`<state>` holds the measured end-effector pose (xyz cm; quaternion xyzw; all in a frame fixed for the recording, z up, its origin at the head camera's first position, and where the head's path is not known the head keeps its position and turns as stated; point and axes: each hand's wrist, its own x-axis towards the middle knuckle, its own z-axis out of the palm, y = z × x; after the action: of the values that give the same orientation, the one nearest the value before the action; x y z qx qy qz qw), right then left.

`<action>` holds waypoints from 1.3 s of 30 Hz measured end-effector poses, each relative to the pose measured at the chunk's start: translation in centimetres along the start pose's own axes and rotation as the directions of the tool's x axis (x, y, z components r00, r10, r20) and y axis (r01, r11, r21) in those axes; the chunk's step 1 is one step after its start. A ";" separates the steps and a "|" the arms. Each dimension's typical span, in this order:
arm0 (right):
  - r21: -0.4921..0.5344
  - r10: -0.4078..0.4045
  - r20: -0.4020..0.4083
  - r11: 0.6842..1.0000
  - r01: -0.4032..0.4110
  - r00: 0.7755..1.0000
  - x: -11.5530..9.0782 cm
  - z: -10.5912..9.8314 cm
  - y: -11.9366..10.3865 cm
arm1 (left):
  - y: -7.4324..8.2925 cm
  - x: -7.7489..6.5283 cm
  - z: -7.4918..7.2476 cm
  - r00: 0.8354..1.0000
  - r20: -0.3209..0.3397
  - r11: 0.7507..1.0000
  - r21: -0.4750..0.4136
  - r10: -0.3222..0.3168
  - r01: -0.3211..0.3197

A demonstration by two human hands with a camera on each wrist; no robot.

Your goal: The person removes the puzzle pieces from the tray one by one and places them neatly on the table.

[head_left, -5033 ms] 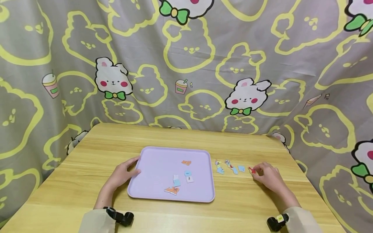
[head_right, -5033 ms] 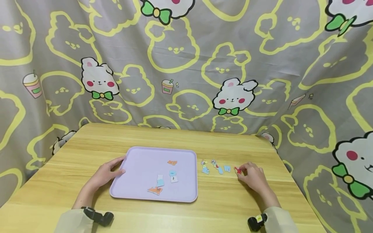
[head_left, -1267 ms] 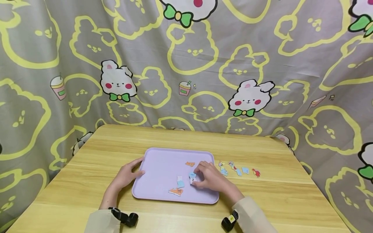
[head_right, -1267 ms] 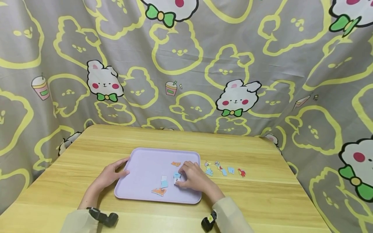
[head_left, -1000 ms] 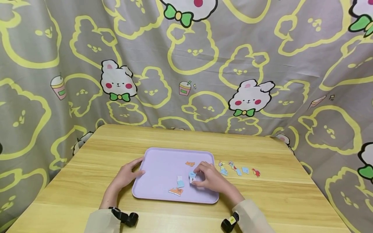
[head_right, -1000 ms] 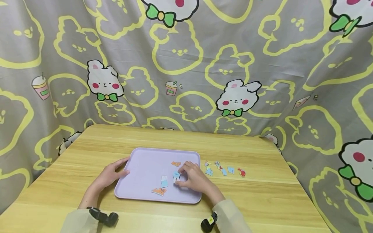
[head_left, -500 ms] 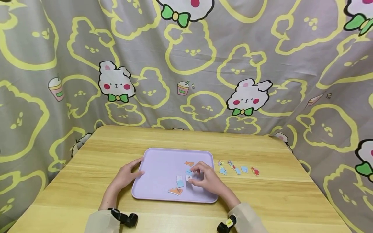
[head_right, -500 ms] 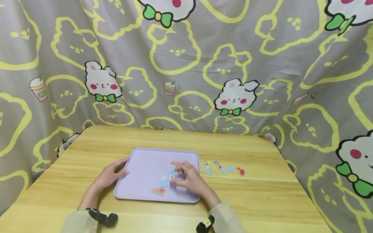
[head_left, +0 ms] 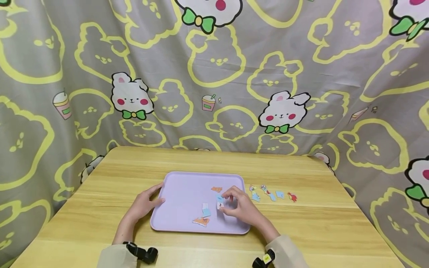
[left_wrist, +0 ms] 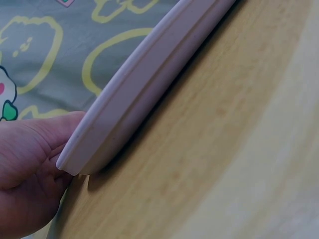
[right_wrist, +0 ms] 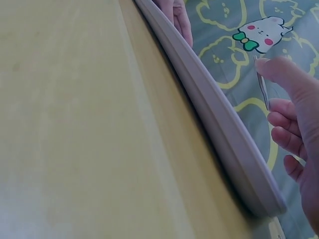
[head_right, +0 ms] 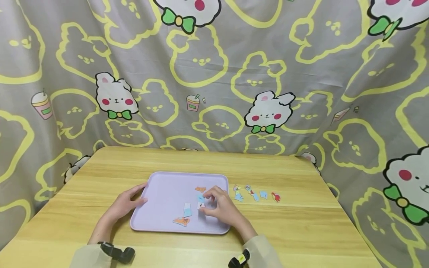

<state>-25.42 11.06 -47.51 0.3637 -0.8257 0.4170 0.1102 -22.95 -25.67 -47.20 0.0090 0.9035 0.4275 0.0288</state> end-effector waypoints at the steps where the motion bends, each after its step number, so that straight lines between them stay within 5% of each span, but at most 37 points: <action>1: -0.002 0.004 0.000 1.000 -0.004 1.000 -0.1 -0.1 0.0 | 0.0 0.0 0.0 1.000 0.000 1.000 -0.001 -0.001 0.001; 39: -0.084 0.066 -0.016 0.994 -0.068 0.998 -4.0 -5.5 1.8 | 0.2 -0.2 0.0 1.000 -0.001 1.000 0.010 0.007 -0.007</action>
<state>-24.45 18.05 -47.08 0.3280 -0.8535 0.3877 0.1168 -22.78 -25.55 -47.06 0.0118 0.9056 0.4232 0.0268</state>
